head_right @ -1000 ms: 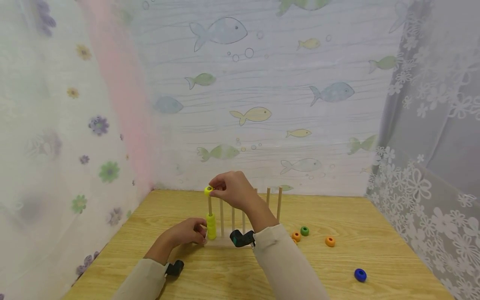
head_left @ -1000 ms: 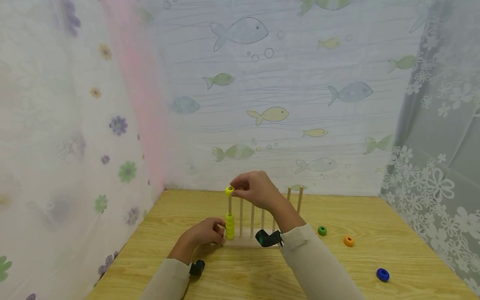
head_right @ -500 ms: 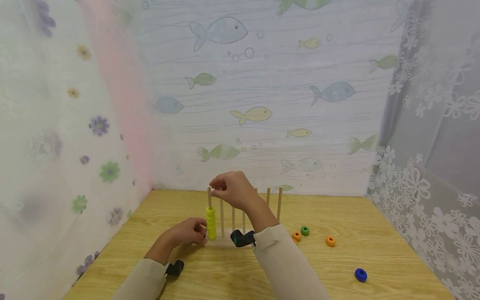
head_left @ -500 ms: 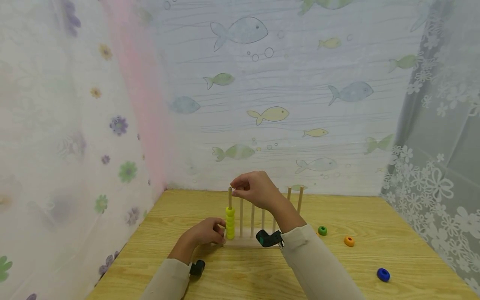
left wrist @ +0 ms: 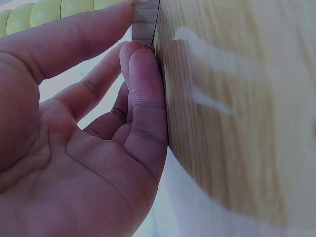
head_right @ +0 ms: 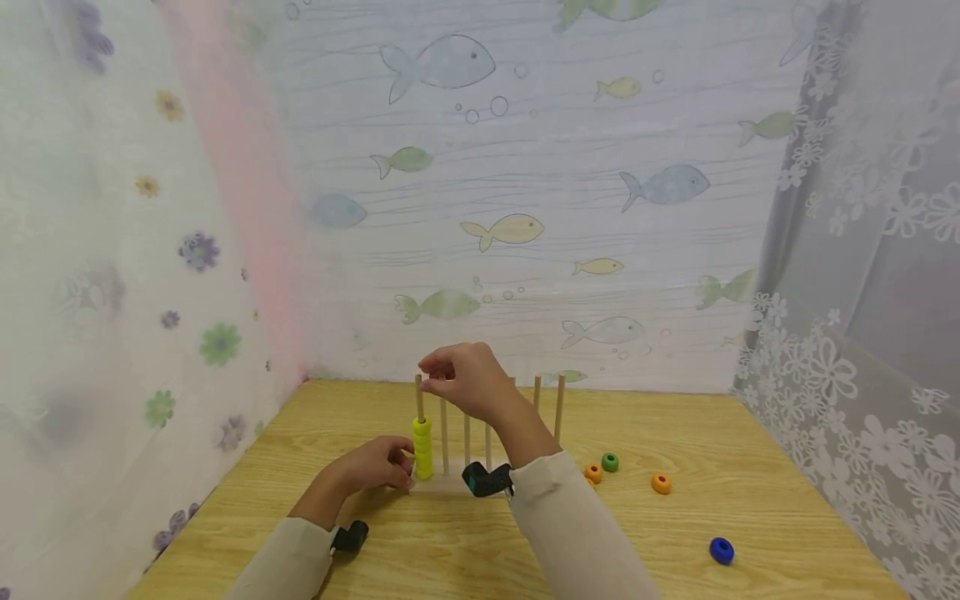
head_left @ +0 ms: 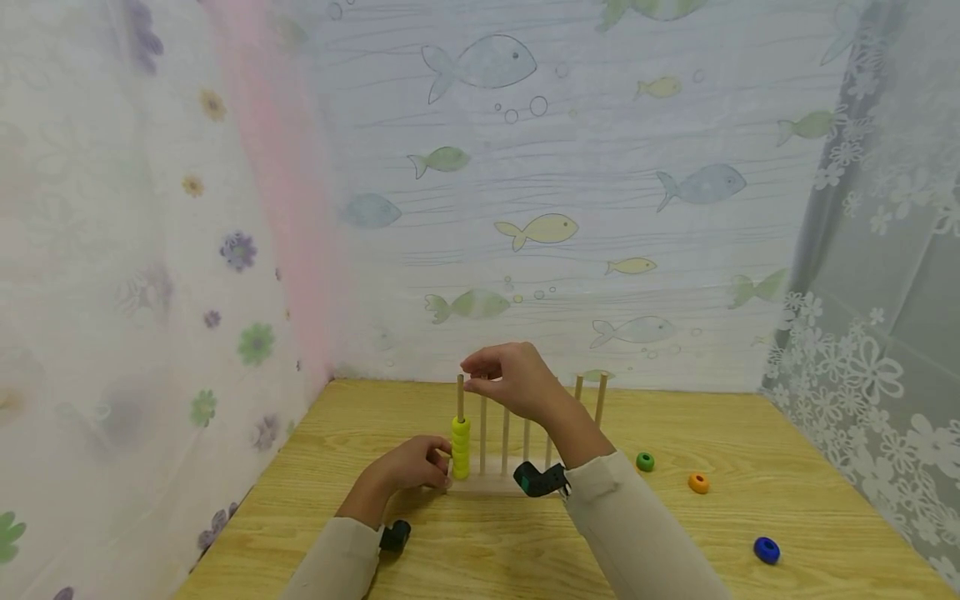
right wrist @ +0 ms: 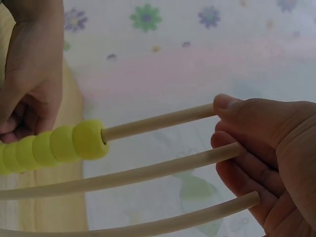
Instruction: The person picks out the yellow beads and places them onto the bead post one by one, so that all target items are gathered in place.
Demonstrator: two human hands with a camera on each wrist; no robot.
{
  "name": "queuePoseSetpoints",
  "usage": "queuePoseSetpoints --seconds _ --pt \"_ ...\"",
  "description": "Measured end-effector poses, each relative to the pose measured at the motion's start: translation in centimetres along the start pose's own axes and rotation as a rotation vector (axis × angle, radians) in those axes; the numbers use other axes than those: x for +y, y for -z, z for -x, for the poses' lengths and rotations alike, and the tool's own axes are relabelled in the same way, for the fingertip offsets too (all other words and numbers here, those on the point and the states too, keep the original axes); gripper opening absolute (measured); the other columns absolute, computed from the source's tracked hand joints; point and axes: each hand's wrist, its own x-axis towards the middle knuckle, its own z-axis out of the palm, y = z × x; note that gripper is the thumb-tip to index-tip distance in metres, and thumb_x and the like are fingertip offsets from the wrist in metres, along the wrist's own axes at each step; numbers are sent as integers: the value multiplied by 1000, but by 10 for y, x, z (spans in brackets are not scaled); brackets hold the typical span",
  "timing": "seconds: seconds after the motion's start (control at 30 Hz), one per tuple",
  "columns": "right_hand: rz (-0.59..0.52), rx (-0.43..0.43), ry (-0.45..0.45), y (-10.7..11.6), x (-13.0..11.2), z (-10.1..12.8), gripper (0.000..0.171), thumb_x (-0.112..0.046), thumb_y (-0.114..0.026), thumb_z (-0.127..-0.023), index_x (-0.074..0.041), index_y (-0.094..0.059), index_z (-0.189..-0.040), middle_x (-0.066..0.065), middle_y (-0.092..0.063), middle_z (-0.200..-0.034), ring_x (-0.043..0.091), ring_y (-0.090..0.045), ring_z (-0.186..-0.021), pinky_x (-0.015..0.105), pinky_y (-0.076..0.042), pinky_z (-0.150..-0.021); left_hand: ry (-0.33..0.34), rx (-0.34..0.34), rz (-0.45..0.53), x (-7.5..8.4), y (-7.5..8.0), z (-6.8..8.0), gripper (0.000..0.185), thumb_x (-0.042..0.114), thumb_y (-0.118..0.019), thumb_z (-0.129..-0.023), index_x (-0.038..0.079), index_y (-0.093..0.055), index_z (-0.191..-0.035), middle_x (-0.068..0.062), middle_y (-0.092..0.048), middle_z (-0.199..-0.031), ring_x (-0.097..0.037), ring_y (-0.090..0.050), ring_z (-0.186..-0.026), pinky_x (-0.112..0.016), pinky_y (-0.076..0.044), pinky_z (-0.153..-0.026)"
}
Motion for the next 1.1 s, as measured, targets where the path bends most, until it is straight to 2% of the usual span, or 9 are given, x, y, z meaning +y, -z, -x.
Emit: queuePoseSetpoints --seconds 0.17,0.33,0.5,0.9,1.1 --pt "5 60 31 1 -2 4 27 -23 -76 -96 -16 -76 -122 0 -76 -118 15 -74 -105 39 -59 -92 4 17 -16 1 0 0 47 5 -80 -86 2 -60 -128 -10 -64 -99 -20 -58 -81 -32 -49 -68" --pt "42 108 69 4 -3 8 25 -24 -77 -95 -18 -77 -119 -2 -77 -114 12 -74 -101 32 -59 -88 5 17 -10 -1 0 0 48 4 -80 -86 2 -60 -129 -10 -63 -99 -20 -57 -81 -32 -49 -68" --pt "40 149 133 6 -1 15 21 -21 -78 -95 -15 -78 -115 -1 -78 -112 10 -73 -96 34 -61 -84 1 12 -5 -1 0 -1 47 4 -81 -85 2 -60 -127 -9 -63 -97 -20 -57 -80 -31 -48 -68" --pt "78 133 182 12 6 35 18 -19 -78 -94 -15 -79 -112 3 -79 -108 11 -74 -94 33 -61 -82 -1 18 -16 -2 -1 -2 45 4 -82 -85 3 -62 -126 -10 -63 -97 -20 -56 -78 -31 -47 -66" --pt "85 115 212 16 8 48 20 -18 -79 -93 -14 -79 -113 0 -79 -108 10 -74 -94 32 -61 -81 10 21 -24 -2 -2 -1 45 4 -81 -86 4 -61 -126 -9 -63 -97 -20 -57 -80 -31 -48 -67"
